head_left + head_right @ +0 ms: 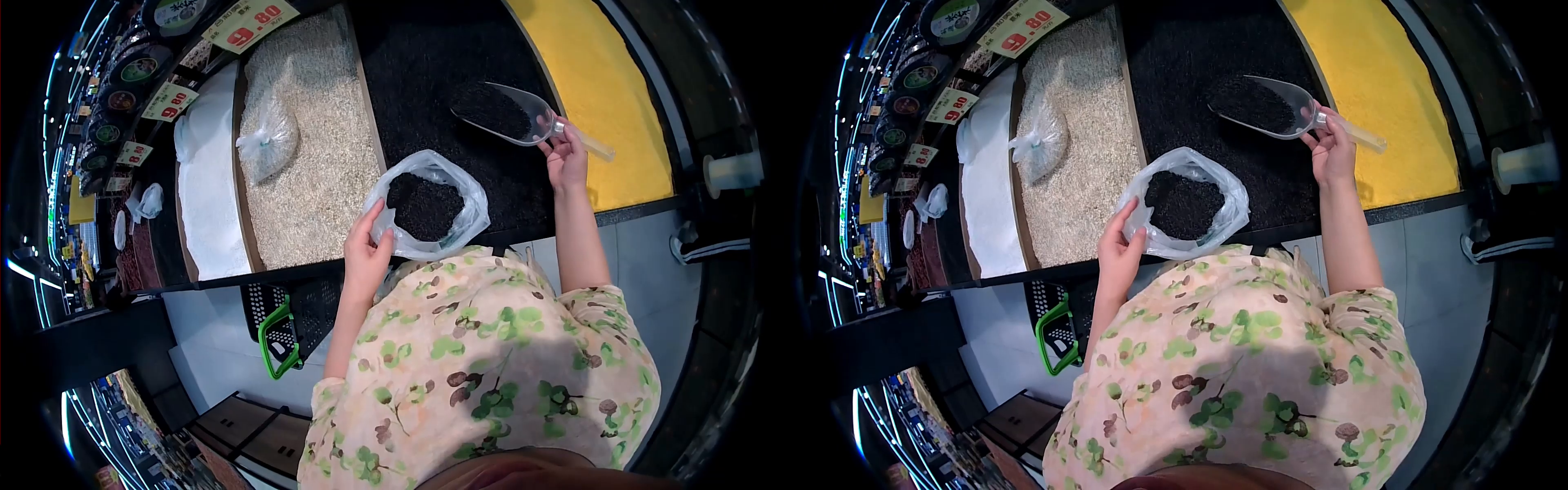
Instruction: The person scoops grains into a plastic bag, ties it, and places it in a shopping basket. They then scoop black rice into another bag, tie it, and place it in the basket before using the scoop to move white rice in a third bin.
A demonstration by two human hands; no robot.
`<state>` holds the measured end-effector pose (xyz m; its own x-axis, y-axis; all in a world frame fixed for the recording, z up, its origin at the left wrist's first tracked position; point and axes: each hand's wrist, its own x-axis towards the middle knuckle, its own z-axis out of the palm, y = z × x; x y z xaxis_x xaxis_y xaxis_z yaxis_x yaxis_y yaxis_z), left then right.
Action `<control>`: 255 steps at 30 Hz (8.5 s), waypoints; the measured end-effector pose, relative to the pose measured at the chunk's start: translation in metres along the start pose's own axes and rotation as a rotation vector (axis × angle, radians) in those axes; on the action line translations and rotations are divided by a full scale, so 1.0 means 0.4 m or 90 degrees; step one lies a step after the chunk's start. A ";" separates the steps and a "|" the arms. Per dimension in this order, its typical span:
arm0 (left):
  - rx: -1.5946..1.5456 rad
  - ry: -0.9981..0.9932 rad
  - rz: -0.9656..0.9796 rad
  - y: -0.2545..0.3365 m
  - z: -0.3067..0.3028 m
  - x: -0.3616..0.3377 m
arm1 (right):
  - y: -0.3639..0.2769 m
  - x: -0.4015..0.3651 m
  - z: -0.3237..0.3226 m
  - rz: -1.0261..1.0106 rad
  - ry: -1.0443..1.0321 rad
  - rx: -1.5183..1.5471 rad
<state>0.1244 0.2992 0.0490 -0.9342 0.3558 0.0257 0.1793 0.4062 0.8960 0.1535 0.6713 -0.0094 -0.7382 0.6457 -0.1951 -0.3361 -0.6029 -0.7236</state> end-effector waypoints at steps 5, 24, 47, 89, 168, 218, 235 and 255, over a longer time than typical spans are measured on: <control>-0.009 -0.005 0.002 -0.005 -0.003 0.004 | -0.066 -0.033 0.021 0.004 -0.072 -0.029; -0.036 0.007 -0.015 0.028 0.000 -0.011 | -0.085 -0.232 0.291 -0.394 -0.707 -0.539; -0.010 -0.009 -0.019 0.015 -0.011 -0.002 | -0.151 -0.214 0.220 -0.172 -0.495 -0.344; 0.271 0.088 0.188 0.083 -0.067 0.003 | 0.097 -0.192 0.129 0.039 -0.413 -0.961; -0.072 -0.310 0.046 0.022 -0.007 0.093 | -0.033 -0.183 0.372 -0.035 -0.594 -0.275; -0.586 -0.087 0.067 0.137 0.131 0.064 | 0.113 -0.317 0.323 -0.160 -0.812 -0.561; -1.009 -0.307 -0.326 0.132 0.001 -0.101 | 0.034 -0.204 0.421 -0.373 -0.546 -0.782; -1.129 -0.413 -0.188 -0.001 0.068 -0.047 | 0.043 -0.397 0.649 0.001 -1.033 -0.081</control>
<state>0.1503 0.3154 0.0360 -0.5541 0.8315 0.0394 -0.8090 -0.5491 0.2099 0.1131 0.4368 0.1808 -0.5724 -0.5494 0.6087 -0.3476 -0.5097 -0.7870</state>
